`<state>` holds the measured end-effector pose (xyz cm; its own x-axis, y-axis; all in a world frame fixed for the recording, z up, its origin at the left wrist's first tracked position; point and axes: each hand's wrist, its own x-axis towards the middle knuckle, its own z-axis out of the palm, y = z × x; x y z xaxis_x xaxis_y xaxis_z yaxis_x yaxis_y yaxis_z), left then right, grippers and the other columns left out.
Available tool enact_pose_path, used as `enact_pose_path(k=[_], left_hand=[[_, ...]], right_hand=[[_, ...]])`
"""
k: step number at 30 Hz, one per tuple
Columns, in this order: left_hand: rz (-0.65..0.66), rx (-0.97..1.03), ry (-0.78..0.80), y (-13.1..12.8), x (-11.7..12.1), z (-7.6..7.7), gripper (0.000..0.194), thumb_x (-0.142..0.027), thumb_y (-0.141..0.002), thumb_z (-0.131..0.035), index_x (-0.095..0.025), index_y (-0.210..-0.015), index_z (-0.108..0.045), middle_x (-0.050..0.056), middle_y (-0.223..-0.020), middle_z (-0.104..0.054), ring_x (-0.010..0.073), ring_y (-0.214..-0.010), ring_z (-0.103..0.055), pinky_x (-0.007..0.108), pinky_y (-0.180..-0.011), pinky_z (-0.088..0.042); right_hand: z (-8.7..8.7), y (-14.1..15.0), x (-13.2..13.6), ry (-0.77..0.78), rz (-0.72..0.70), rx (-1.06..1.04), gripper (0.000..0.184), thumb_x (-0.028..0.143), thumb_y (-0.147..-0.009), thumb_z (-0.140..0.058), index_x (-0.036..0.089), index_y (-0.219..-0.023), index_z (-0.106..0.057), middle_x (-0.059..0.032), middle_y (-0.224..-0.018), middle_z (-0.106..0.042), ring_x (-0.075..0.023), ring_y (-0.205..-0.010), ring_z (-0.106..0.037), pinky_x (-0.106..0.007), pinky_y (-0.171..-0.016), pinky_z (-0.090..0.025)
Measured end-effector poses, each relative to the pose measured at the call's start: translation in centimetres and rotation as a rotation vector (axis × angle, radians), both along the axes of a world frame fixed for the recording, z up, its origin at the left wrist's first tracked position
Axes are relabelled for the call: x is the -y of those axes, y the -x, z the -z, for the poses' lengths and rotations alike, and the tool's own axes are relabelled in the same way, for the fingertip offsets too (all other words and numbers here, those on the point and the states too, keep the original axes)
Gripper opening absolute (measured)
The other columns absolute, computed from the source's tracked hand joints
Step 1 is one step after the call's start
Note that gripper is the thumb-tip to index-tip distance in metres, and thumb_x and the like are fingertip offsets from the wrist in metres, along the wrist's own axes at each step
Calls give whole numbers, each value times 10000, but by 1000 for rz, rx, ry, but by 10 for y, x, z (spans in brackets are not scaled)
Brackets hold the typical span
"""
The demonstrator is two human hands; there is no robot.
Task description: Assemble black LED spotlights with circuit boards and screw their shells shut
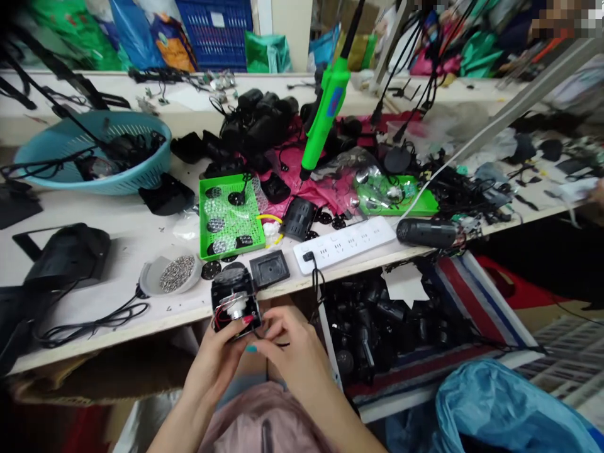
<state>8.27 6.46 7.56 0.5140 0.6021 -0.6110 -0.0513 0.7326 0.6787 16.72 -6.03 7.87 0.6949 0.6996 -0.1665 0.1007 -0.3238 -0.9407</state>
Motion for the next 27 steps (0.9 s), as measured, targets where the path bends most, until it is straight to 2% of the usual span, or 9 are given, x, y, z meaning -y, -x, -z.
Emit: enact_pose_path(k=[3, 6, 9, 12, 15, 18, 21, 23, 27], left_hand=[[-33, 6, -1, -1, -9, 1, 620, -165, -591, -881, -201, -1167, -653, 33, -998, -742, 196, -891, -686, 296, -793, -548], [-14, 20, 2, -3, -13, -2, 679, -140, -565, -892, -204, -1193, -640, 39, -1029, -744, 191, -890, -690, 287, -793, -550], [41, 53, 25, -4, -11, -8, 684, -141, -577, -890, -196, -1209, -635, 60, -1021, -746, 226, -919, -705, 315, -812, -553], [79, 94, 39, -3, -7, -13, 757, -127, -606, -874, -228, -1300, -589, 61, -1036, -746, 238, -932, -711, 332, -824, -550], [94, 139, 70, 0, -6, -14, 851, -108, -630, -858, -269, -1392, -517, 62, -1088, -743, 234, -948, -711, 347, -864, -545], [124, 175, 108, 4, -9, -11, 859, -102, -660, -841, -279, -1424, -489, 74, -1173, -727, 253, -1024, -694, 373, -898, -542], [120, 260, 177, 7, -13, -9, 736, -201, -731, -813, -260, -1404, -523, 99, -1242, -706, 302, -1102, -667, 434, -912, -549], [80, 318, 238, 7, -15, -10, 601, -366, -816, -746, -229, -1372, -564, 121, -1266, -694, 332, -1143, -646, 486, -929, -544], [32, 360, 284, 2, -14, -16, 548, -545, -933, -554, -221, -1374, -578, 119, -1329, -667, 340, -1248, -591, 506, -1012, -498]], right_hand=[[-13, -52, -9, -128, -32, 28, 155, 263, -884, -627, 214, -1027, -663, -19, -882, -726, -157, -790, -705, -279, -733, -572], [-33, -123, -34, -132, 14, 374, 235, 253, -877, -634, 215, -1109, -641, -66, -1145, -684, -196, -1051, -669, -355, -917, -559], [-34, -185, -67, 152, -145, 656, 711, 233, -742, -788, 185, -1391, -501, -137, -1386, -547, -271, -1314, -527, -451, -1131, -423], [-17, -216, -91, 237, -252, 632, 994, 187, -593, -884, 139, -1476, -429, -196, -1445, -480, -344, -1391, -449, -488, -1177, -363], [-5, -221, -95, 242, -291, 640, 1002, 157, -604, -861, 138, -1500, -411, -201, -1454, -461, -351, -1401, -436, -488, -1194, -342], [-15, -211, -81, 175, -230, 660, 965, 201, -622, -856, 162, -1489, -432, -181, -1463, -462, -346, -1402, -434, -514, -1203, -335], [-46, -186, -56, 48, -205, 484, 906, 335, -688, -836, 268, -1489, -418, -110, -1522, -418, -314, -1403, -441, -532, -1150, -425], [-72, -161, -41, -26, -293, 376, 837, 365, -746, -800, 321, -1486, -410, -63, -1554, -390, -282, -1427, -420, -494, -1158, -435], [-112, -108, -27, 88, -529, 567, 884, 348, -726, -815, 325, -1503, -392, -79, -1550, -369, -319, -1442, -387, -529, -1183, -393]])
